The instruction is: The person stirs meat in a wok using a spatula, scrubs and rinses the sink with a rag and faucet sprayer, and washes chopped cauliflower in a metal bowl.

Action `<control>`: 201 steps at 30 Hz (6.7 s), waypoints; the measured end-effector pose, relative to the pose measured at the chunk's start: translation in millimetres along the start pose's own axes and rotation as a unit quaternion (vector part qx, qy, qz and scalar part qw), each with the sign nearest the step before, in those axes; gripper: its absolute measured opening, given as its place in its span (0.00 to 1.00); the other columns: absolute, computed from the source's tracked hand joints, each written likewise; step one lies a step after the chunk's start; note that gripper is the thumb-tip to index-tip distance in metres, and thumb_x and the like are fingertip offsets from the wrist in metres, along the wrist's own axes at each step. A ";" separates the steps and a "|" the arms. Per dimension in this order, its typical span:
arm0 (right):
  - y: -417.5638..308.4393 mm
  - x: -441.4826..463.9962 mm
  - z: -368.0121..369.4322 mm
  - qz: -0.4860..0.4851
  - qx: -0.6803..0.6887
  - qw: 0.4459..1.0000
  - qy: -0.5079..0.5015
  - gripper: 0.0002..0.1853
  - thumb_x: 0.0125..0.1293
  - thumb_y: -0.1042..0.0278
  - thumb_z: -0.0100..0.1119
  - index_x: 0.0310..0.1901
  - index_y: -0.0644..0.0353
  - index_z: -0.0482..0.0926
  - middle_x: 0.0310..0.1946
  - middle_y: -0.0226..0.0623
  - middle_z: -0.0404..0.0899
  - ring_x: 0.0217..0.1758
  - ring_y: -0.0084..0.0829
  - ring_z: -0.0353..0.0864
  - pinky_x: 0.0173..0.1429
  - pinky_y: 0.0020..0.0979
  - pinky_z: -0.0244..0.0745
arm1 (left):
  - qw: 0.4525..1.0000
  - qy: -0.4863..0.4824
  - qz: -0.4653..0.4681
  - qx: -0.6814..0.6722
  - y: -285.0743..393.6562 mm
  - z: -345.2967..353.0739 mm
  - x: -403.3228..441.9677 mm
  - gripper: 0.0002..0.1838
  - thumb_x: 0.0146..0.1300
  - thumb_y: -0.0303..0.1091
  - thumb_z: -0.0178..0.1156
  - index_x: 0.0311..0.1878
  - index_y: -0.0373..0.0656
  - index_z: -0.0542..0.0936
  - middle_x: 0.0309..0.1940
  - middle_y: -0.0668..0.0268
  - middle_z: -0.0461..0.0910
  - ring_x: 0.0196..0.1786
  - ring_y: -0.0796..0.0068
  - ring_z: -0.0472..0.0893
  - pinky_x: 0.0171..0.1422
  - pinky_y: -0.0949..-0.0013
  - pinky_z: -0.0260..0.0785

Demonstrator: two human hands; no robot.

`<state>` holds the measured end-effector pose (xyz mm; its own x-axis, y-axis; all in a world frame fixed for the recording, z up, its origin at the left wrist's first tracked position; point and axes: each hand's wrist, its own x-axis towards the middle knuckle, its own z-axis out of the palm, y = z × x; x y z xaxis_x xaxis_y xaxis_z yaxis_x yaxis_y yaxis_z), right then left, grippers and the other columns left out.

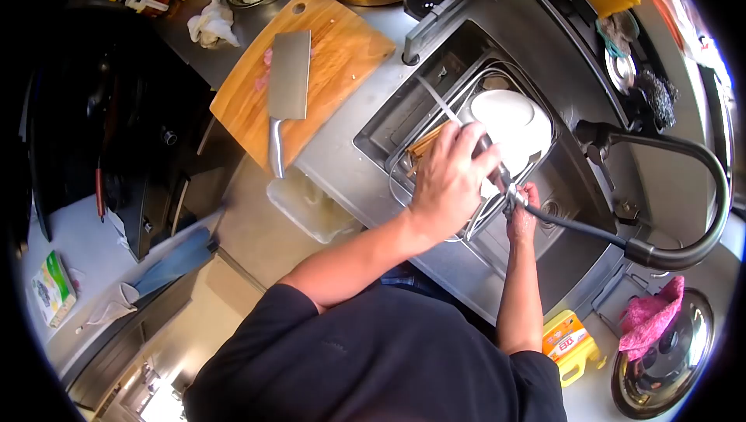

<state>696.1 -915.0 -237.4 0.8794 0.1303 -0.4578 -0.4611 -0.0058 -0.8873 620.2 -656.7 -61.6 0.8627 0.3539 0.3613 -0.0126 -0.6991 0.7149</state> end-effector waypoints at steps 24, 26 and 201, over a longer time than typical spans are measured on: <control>-24.2 -21.6 -25.0 0.036 -0.044 0.997 0.046 0.19 0.80 0.47 0.57 0.52 0.57 0.79 0.34 0.32 0.84 0.33 0.23 0.82 0.37 0.24 0.75 | 0.884 -0.463 0.058 0.026 -128.6 -44.7 124.4 0.27 0.54 0.41 0.74 0.57 0.44 0.83 0.45 0.56 0.86 0.51 0.52 0.84 0.57 0.54 0.76; -19.3 -21.9 -38.3 0.046 -0.043 0.996 0.061 0.19 0.80 0.47 0.57 0.51 0.56 0.79 0.34 0.32 0.84 0.32 0.23 0.82 0.36 0.24 0.76 | 0.880 -0.472 0.040 0.013 -130.1 -48.2 125.5 0.25 0.52 0.41 0.74 0.54 0.44 0.83 0.42 0.56 0.85 0.49 0.52 0.84 0.55 0.55 0.76; 88.3 -9.9 16.8 -0.184 -0.315 0.877 -0.312 0.22 0.59 0.72 0.57 0.57 0.65 0.80 0.52 0.56 0.83 0.60 0.57 0.80 0.69 0.48 0.74 | 0.951 -0.239 -0.102 -0.165 14.8 51.3 -76.6 0.24 0.59 0.14 0.71 0.59 0.36 0.78 0.61 0.58 0.76 0.63 0.65 0.79 0.67 0.64 0.77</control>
<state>644.7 -900.1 -310.3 0.6280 0.7547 -0.1900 0.1697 -0.3711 -0.9130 579.9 -726.1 -109.4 0.9947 0.0821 -0.0620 0.0890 -0.3855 0.9184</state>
